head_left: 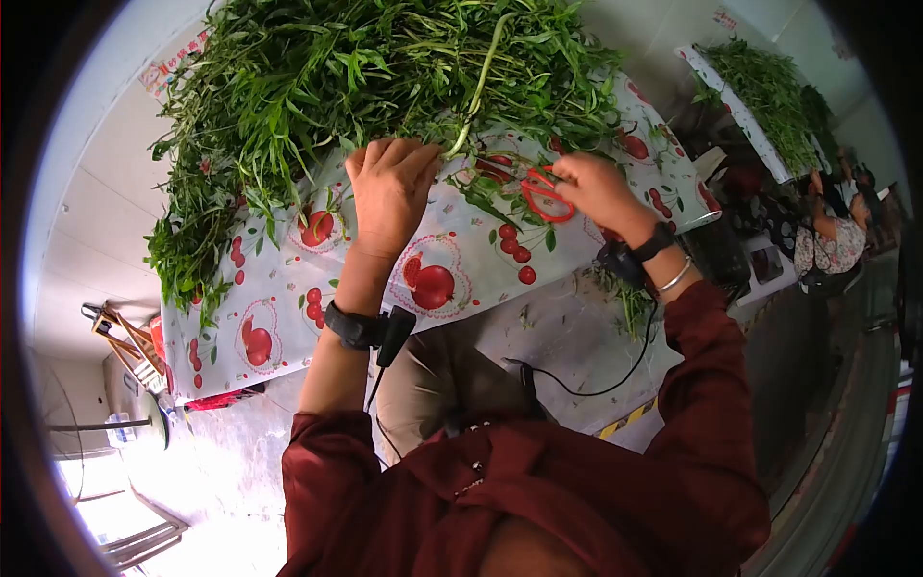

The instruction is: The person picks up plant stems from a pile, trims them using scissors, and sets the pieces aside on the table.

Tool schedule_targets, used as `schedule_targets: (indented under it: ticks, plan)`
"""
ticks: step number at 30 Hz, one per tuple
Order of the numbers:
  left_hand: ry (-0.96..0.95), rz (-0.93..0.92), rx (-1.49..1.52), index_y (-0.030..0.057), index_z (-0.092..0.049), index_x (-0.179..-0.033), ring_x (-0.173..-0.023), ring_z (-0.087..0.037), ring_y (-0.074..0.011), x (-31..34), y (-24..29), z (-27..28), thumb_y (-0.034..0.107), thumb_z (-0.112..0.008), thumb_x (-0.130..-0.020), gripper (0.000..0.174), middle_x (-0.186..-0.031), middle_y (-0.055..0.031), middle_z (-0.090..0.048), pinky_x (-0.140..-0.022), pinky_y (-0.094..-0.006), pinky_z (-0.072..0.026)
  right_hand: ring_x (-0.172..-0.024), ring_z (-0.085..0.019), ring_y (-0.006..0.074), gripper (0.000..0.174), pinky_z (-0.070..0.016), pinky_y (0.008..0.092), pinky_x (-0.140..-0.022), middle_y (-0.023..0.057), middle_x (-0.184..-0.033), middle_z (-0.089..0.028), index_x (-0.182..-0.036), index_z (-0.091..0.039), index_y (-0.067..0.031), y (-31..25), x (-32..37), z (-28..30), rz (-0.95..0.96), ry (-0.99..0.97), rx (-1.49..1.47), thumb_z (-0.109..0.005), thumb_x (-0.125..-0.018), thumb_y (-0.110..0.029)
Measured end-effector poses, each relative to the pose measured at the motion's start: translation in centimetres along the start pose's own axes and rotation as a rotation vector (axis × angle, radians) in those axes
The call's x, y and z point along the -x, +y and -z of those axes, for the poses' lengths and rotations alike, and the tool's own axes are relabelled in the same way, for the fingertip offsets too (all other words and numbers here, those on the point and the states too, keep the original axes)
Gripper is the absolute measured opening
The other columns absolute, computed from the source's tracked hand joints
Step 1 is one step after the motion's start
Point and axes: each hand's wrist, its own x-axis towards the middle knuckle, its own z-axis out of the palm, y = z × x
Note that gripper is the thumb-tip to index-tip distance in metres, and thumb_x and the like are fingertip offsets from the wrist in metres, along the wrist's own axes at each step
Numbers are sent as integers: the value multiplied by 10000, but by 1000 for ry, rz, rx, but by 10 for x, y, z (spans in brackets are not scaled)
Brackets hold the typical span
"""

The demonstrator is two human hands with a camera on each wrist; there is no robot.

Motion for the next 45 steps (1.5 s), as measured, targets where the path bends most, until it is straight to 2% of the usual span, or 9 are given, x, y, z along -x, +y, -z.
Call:
schedule_targets:
  ticks: [2,5,7,13,19,23,31,37,45]
  plan:
    - [10,7,8,140,-680,-915,-912,-531,-188,2,1,-1,177,-653,-780,142,-903,29,-626,-851,-354,-332,-745,-578,275,170,-458,362,-665,120,-807,-569,-884,-577,-12,7,6,-13,6,-38,70,-629,-735,-73]
    - [21,14,30,136,-679,-921,-900,-527,-193,4,2,2,168,-645,-786,142,-891,21,-621,-845,-354,-333,-729,-565,342,160,-452,419,-647,141,-795,-563,-831,-563,-12,8,5,-21,56,11,232,-630,-700,-75]
    - [35,26,29,143,-672,-907,-897,-524,-195,3,2,3,159,-651,-769,140,-857,21,-610,-832,-351,-340,-788,-572,366,132,-460,451,-692,172,-843,-577,-797,-559,-17,5,-1,-21,-46,-100,247,-617,-703,-89]
    - [20,18,15,140,-666,-988,-913,-515,-197,1,5,4,111,-617,-784,211,-892,11,-606,-859,-354,-333,-723,-596,368,188,-467,441,-647,179,-752,-614,-795,-570,-25,-8,-10,-5,-102,-107,276,-624,-677,-162]
    - [15,60,66,127,-660,-978,-920,-524,-207,0,9,5,124,-642,-770,209,-882,-9,-610,-872,-367,-331,-702,-624,255,247,-473,334,-641,152,-784,-640,-919,-602,5,-13,3,13,-211,-60,-158,-614,-730,-154]
    - [49,50,117,120,-671,-927,-909,-528,-205,-2,9,4,139,-658,-769,159,-876,-10,-629,-878,-362,-331,-747,-535,87,305,-445,250,-669,25,-871,-588,-1033,-576,-14,1,12,24,-233,-134,-382,-676,-802,-186]
    - [103,75,157,122,-681,-885,-892,-529,-197,-6,17,-3,148,-665,-772,117,-862,6,-634,-892,-352,-319,-740,-532,77,345,-438,225,-666,11,-861,-539,-960,-479,-29,-8,47,24,-309,-212,-483,-710,-779,-211]
    - [71,49,181,118,-680,-880,-841,-534,-188,-7,23,-5,157,-670,-769,118,-846,9,-634,-884,-354,-321,-593,-428,122,381,-389,270,-560,40,-662,-475,-832,-525,-15,-36,51,9,-233,-81,-468,-730,-764,-330]
    - [77,29,168,111,-687,-858,-821,-538,-182,-4,23,-1,157,-674,-759,110,-808,10,-631,-872,-349,-326,-548,-534,128,292,-428,280,-523,105,-679,-624,-895,-593,10,-68,36,9,-94,-8,-351,-663,-834,-267]
